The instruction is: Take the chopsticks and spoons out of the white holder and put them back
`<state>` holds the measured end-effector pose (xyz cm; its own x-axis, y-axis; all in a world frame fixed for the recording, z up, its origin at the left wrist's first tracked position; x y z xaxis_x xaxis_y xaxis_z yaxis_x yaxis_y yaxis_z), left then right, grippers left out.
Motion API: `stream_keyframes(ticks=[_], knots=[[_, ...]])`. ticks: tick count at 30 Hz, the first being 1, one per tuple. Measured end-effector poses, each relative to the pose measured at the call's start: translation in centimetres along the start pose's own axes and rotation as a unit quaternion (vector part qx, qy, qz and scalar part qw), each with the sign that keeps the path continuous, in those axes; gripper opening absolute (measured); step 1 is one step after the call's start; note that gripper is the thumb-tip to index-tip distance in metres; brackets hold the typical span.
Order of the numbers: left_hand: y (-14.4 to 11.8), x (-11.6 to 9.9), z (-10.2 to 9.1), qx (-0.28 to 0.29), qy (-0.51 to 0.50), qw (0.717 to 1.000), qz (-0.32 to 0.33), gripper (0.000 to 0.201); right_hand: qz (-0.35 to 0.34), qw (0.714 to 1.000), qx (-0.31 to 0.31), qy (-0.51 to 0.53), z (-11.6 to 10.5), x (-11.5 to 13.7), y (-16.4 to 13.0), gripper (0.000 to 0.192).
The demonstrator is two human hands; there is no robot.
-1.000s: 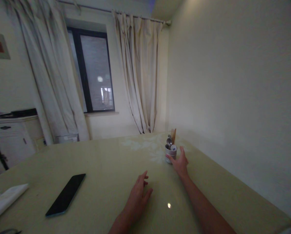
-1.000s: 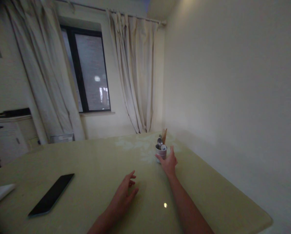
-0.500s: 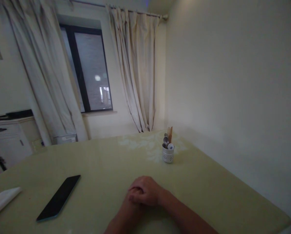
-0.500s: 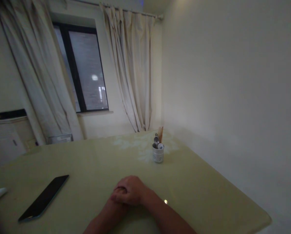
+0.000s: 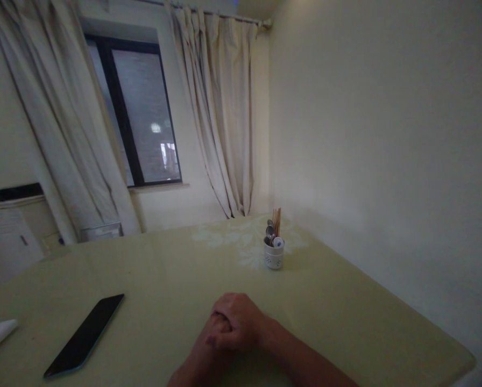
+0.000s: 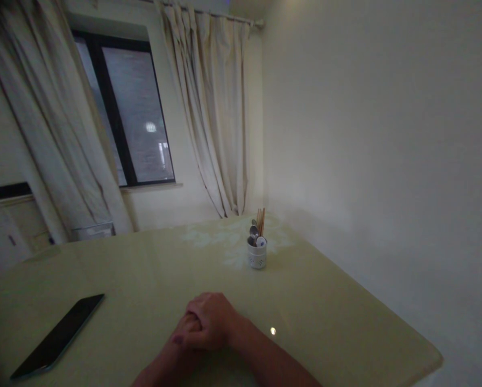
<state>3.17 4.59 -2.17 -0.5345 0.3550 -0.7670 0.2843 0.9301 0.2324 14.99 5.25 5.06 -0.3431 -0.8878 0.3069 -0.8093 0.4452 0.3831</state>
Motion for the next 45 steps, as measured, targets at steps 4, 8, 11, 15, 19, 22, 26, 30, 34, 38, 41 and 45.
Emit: stream_keyframes(ticks=[4,8,11,15,19,22,26,30,34,38,41,45], knots=[[-0.3,-1.4,-0.6,0.038,0.078,0.996,0.003,0.034,-0.001,1.0,0.007,0.006,-0.2,0.2,0.0,0.053],[0.0,-1.8,-0.7,0.044,0.1,0.994,0.016,0.029,-0.008,1.0,0.01,0.001,-0.4,0.4,0.1,0.054],[-0.1,-1.8,-0.5,0.022,0.129,0.991,0.031,0.029,-0.015,1.0,0.003,0.003,-0.4,0.4,0.0,0.054],[-0.8,-2.2,-0.5,0.009,0.176,0.982,0.069,0.025,-0.021,1.0,-0.005,0.016,0.3,0.0,-0.1,0.054],[-0.9,-3.3,-0.9,-0.009,0.193,0.979,0.066,0.022,-0.035,0.999,-0.036,0.015,0.6,-0.2,-0.1,0.06],[-0.7,-4.1,-1.3,-0.014,0.205,0.978,0.031,0.02,-0.033,0.987,-0.158,0.0,-0.8,-0.6,-0.4,0.062],[-0.6,-4.8,-2.6,-0.06,0.206,0.977,-0.002,0.048,0.071,0.889,-0.441,-0.103,-4.9,-3.7,-2.3,0.054],[-0.4,-5.0,-3.5,-0.083,0.195,0.977,0.014,0.052,0.206,0.743,-0.615,-0.166,-8.0,-9.2,-5.9,0.082],[-0.2,-4.8,-3.8,-0.1,0.222,0.97,0.0,0.053,0.337,0.728,-0.588,-0.109,-7.8,-14.5,-8.7,0.121],[-0.3,-4.7,-4.1,-0.108,0.181,0.977,-0.021,0.058,0.361,0.749,-0.555,-0.002,-5.6,-17.4,-9.5,0.122],[-0.5,-4.6,-4.5,-0.103,0.127,0.986,-0.028,0.065,0.334,0.765,-0.547,0.06,-4.5,-18.2,-9.2,0.106],[-0.6,-4.3,-5.1,-0.114,0.107,0.987,-0.035,0.067,0.324,0.771,-0.544,0.059,-4.9,-18.1,-9.0,0.091]])
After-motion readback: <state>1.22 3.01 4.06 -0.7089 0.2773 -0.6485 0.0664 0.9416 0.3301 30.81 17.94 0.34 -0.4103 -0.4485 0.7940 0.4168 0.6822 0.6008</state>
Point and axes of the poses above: each hand's wrist, its own y-axis towards the middle knuckle, its own z-axis out of the palm, x = y × z, the point moved 3 cm from there along y, towards the middle knuckle, and after that the axes turned 10 degrees about -z, right-handed, at the moved point
